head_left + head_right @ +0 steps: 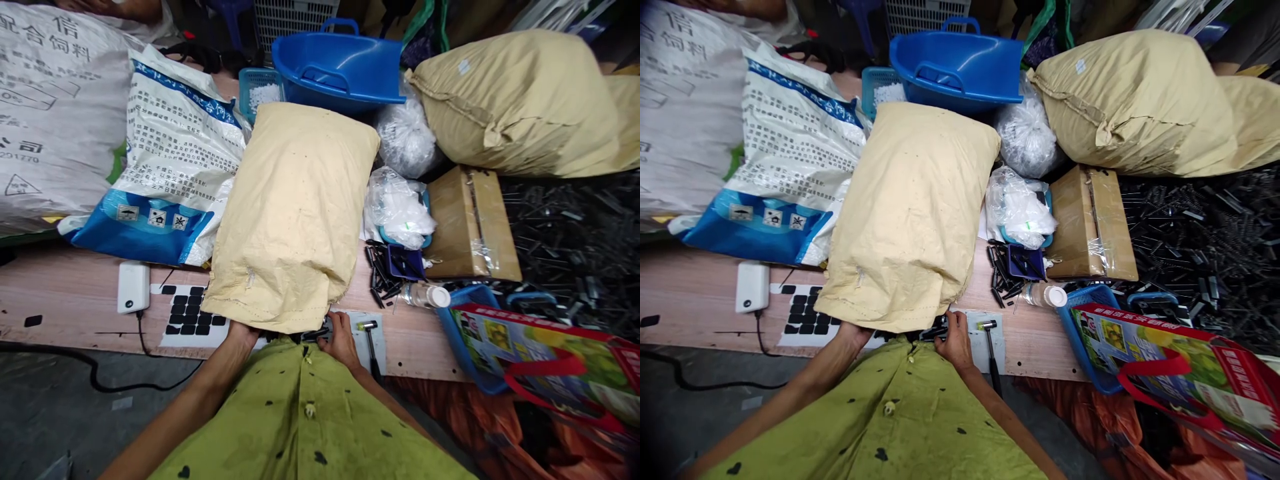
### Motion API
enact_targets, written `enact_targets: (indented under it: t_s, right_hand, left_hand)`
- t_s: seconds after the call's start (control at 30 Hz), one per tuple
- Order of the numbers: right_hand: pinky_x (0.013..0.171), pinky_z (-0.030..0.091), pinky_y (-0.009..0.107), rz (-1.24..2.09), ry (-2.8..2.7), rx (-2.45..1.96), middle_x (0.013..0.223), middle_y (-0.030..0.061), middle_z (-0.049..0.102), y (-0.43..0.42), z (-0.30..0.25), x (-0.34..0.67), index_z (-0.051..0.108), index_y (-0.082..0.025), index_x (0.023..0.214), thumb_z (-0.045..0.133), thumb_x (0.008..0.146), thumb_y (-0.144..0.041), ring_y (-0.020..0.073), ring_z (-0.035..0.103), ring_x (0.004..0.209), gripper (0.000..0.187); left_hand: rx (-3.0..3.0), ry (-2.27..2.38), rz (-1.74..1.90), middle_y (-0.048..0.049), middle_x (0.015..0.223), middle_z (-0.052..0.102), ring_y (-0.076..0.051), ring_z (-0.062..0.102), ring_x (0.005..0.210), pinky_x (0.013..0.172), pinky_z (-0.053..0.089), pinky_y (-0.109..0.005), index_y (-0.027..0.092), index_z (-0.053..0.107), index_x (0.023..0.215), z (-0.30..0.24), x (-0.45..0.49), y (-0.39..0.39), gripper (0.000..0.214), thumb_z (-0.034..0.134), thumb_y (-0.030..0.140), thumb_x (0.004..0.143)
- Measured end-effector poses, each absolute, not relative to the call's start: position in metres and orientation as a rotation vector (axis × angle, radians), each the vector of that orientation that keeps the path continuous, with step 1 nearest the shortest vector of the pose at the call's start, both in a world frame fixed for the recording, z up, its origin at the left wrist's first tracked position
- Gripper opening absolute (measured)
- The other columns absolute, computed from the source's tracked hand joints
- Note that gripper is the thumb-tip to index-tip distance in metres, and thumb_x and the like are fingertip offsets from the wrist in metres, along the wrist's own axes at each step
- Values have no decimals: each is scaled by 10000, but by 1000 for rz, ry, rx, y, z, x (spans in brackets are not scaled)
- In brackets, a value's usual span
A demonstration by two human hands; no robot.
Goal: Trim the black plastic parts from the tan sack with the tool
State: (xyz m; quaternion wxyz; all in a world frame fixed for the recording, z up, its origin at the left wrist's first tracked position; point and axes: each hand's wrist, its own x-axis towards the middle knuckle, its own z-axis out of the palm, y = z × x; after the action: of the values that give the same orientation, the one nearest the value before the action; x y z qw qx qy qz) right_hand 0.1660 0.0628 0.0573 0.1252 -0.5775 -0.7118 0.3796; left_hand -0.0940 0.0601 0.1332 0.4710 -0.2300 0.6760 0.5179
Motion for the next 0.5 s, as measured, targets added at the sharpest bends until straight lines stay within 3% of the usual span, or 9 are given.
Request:
enact_targets:
  t_s: [0.23, 0.5]
  right_hand:
    - [927, 550, 482, 948, -2066, -1560, 1105, 100, 544, 73, 86, 161, 497, -227, 1188, 687, 778, -299, 295, 564, 1069, 457]
    - [955, 523, 434, 713, -2135, -1288, 1136, 129, 548, 99, 125, 137, 466, -215, 1238, 611, 821, -215, 289, 548, 1128, 441]
  left_hand:
    - [-648, 1697, 1266, -41, 934, 749, -210, 675, 943, 757, 567, -327, 212, 688, 1033, 122, -97, 48, 304, 532, 65, 818]
    - [-624, 1737, 1247, -23, 780, 686, -179, 646, 707, 672, 572, -309, 225, 645, 879, 114, -105, 37, 164, 575, 131, 765]
